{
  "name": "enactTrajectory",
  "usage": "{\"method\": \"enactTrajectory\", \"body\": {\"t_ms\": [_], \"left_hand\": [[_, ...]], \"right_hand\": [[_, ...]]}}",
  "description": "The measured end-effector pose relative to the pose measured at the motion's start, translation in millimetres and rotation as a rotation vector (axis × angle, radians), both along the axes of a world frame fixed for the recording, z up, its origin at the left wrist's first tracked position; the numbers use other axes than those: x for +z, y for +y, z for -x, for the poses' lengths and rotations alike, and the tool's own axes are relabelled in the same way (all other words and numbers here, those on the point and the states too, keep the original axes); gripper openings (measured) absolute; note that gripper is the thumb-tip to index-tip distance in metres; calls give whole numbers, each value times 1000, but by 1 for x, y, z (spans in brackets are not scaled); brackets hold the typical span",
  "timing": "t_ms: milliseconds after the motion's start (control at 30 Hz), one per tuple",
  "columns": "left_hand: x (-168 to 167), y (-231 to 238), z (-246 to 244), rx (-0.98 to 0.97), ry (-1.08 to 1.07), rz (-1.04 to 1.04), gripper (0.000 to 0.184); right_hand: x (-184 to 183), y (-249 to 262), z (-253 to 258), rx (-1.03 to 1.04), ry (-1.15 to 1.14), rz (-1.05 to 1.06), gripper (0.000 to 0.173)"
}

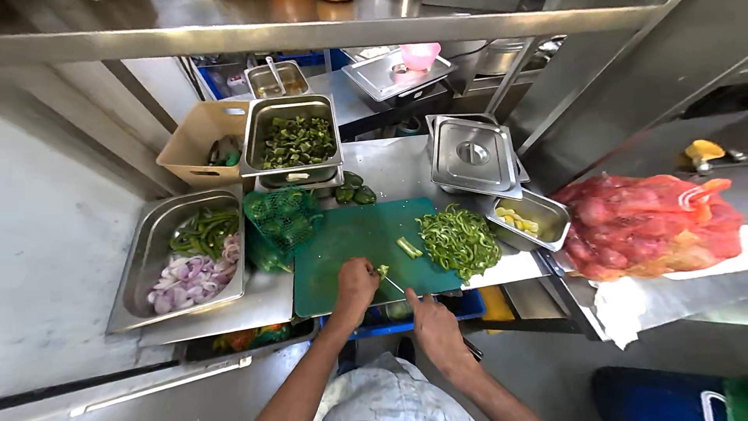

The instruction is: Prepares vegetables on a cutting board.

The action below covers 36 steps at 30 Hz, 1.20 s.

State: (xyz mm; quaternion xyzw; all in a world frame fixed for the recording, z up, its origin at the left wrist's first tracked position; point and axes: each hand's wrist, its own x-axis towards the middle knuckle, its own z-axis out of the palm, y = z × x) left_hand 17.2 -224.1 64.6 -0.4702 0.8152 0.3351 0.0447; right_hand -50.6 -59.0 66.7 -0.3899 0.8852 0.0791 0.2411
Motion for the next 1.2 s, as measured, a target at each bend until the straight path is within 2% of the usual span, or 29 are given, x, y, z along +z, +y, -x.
{"method": "enactTrajectory", "body": {"t_ms": [533, 667, 800, 900, 1067, 1200], "left_hand": [[-6, -3, 1, -54, 103, 87, 12], [-13, -10, -2, -87, 78, 85, 14], [-28, -17, -15, -117, 82, 72, 16], [-51, -18, -35, -147, 177, 102, 18], [-77, -14, -62, -240, 223, 69, 36], [-82, -9, -58, -257, 206, 113, 25]], "right_hand": [[7, -17, 11, 25, -39, -78, 61], [-9, -23, 18, 45, -90, -59, 56], [-26, -27, 27, 37, -177, -41, 55], [-27, -28, 38, 40, -258, -43, 52], [-17, -20, 32, 6, -228, -9, 46], [3, -10, 11, 18, -177, -27, 50]]}}
